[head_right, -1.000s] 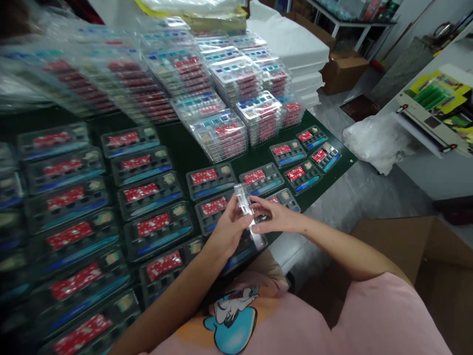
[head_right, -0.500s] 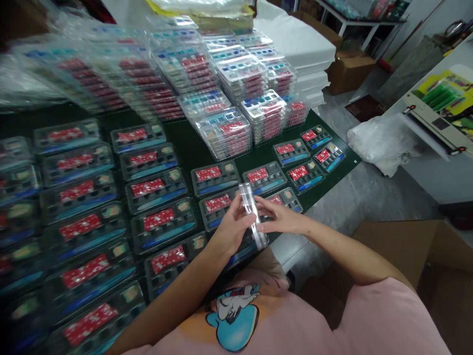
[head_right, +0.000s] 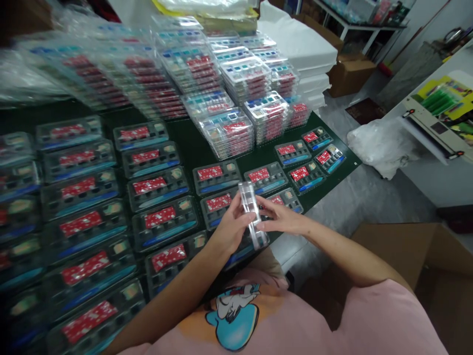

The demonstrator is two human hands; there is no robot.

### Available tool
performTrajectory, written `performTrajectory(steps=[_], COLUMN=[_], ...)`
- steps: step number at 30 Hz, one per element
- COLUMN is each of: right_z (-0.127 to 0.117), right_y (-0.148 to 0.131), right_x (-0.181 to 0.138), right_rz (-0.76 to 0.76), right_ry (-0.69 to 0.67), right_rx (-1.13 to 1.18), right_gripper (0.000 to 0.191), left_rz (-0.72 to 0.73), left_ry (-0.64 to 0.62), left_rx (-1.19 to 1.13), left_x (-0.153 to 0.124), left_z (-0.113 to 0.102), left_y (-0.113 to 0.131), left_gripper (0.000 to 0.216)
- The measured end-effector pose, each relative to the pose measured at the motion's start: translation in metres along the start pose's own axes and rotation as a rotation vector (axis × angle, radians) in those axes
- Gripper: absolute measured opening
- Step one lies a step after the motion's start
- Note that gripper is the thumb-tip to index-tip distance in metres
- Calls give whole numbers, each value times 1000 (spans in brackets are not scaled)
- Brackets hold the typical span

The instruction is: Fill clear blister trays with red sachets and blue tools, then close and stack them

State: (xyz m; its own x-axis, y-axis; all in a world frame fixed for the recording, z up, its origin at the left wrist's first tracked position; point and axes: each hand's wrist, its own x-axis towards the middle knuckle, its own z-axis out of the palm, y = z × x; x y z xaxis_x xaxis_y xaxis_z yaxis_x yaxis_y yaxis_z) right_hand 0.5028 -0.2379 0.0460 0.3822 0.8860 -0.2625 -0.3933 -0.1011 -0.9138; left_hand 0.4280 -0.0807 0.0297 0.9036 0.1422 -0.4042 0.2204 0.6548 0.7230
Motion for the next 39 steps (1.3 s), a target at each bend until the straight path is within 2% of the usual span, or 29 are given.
performTrajectory(steps=[7, 22, 30, 39], right_z=[3, 6, 6, 6], right_y=[-2, -12, 2, 1], right_x=[0, -3, 0, -2], right_rz=[28, -9, -27, 5], right_ry=[44, -34, 68, 253], right_rx=[-29, -82, -47, -270], right_gripper=[91, 75, 79, 89], left_rz=[-16, -16, -9, 144], left_ry=[-6, -2, 20, 68], left_rx=[-7, 29, 1, 72], left_x=[0, -4, -2, -8], left_z=[0, 0, -2, -2], left_y=[1, 1, -3, -6], left_gripper=[80, 76, 77, 65])
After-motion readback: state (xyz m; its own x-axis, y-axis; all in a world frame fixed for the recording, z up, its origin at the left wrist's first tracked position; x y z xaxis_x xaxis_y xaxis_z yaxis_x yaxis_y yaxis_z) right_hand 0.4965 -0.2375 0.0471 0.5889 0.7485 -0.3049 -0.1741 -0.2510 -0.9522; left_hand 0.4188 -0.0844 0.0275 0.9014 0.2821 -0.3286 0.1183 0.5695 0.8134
